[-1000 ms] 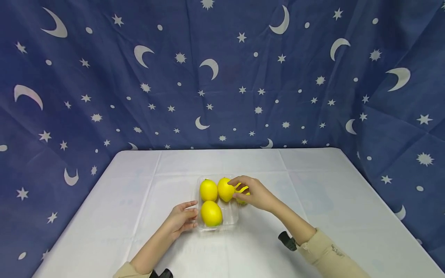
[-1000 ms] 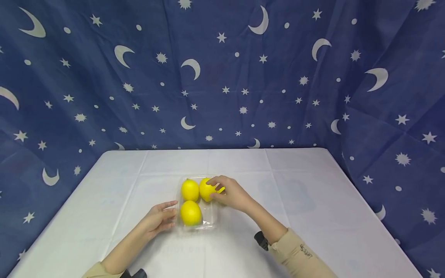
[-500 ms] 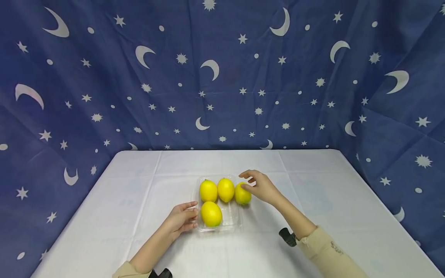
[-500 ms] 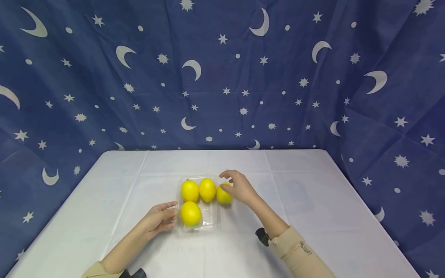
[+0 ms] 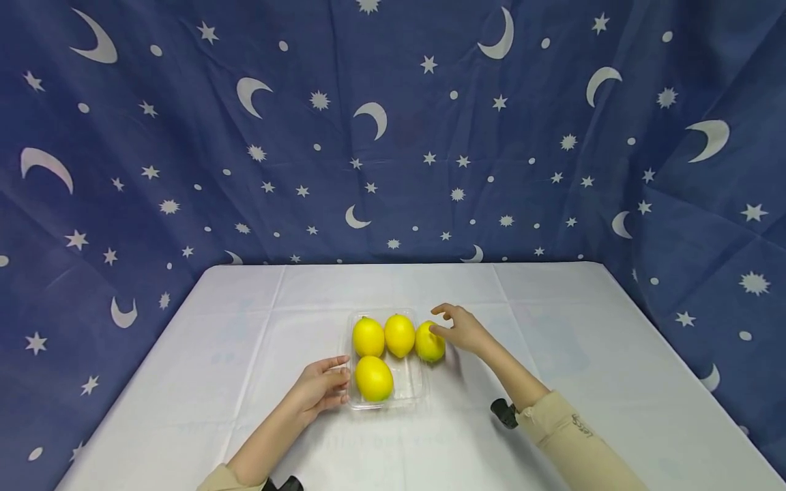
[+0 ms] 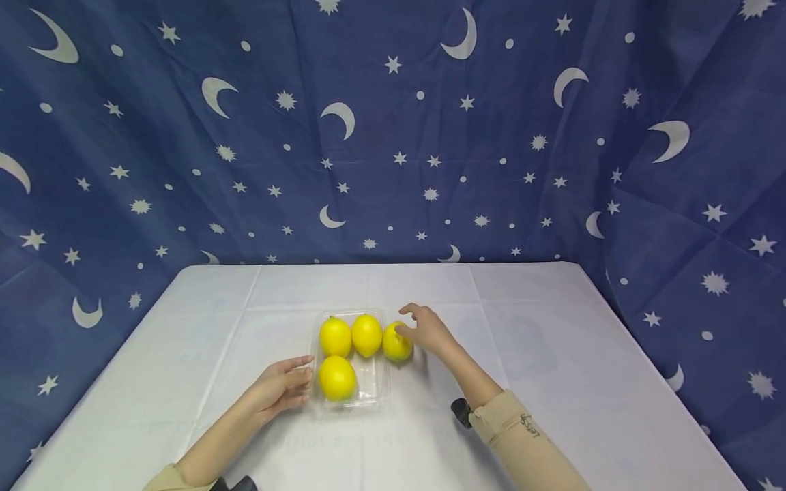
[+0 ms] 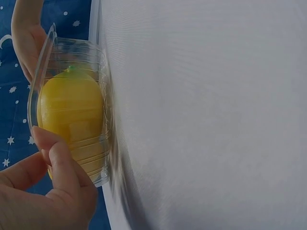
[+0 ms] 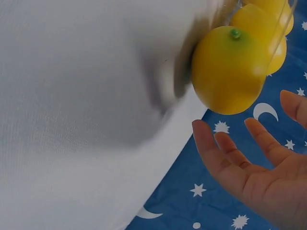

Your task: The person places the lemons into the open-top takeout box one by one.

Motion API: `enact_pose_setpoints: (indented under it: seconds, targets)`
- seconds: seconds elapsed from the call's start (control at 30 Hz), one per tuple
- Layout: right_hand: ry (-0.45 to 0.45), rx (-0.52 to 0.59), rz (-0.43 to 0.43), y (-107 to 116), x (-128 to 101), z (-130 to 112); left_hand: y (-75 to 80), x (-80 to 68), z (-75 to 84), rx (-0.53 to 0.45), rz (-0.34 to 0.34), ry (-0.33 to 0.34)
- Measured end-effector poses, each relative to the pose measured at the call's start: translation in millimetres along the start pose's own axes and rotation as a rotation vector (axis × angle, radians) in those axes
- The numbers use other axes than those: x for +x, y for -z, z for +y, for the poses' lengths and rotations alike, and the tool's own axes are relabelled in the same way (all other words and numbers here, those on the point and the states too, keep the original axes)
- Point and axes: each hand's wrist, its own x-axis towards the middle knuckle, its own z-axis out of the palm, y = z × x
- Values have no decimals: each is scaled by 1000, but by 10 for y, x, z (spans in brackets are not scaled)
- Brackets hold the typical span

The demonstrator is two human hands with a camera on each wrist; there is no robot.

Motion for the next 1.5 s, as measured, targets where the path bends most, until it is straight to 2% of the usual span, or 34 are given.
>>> enact_pose_setpoints:
  seconds: [0.3,0.63,0.93,1.5]
  targets:
    - [-30,29,-31,-9,8,58,-2,-13,-38,4,-8,1]
    - [-105,96,-105,35,71,80,-5,4,-13,6,-24,2]
    - [-132,167,-180,3,108,65,6,3,-17,1,-24,3]
    - [-147,213,-210,-85,144,41,18,-8,5,-2,-16,2]
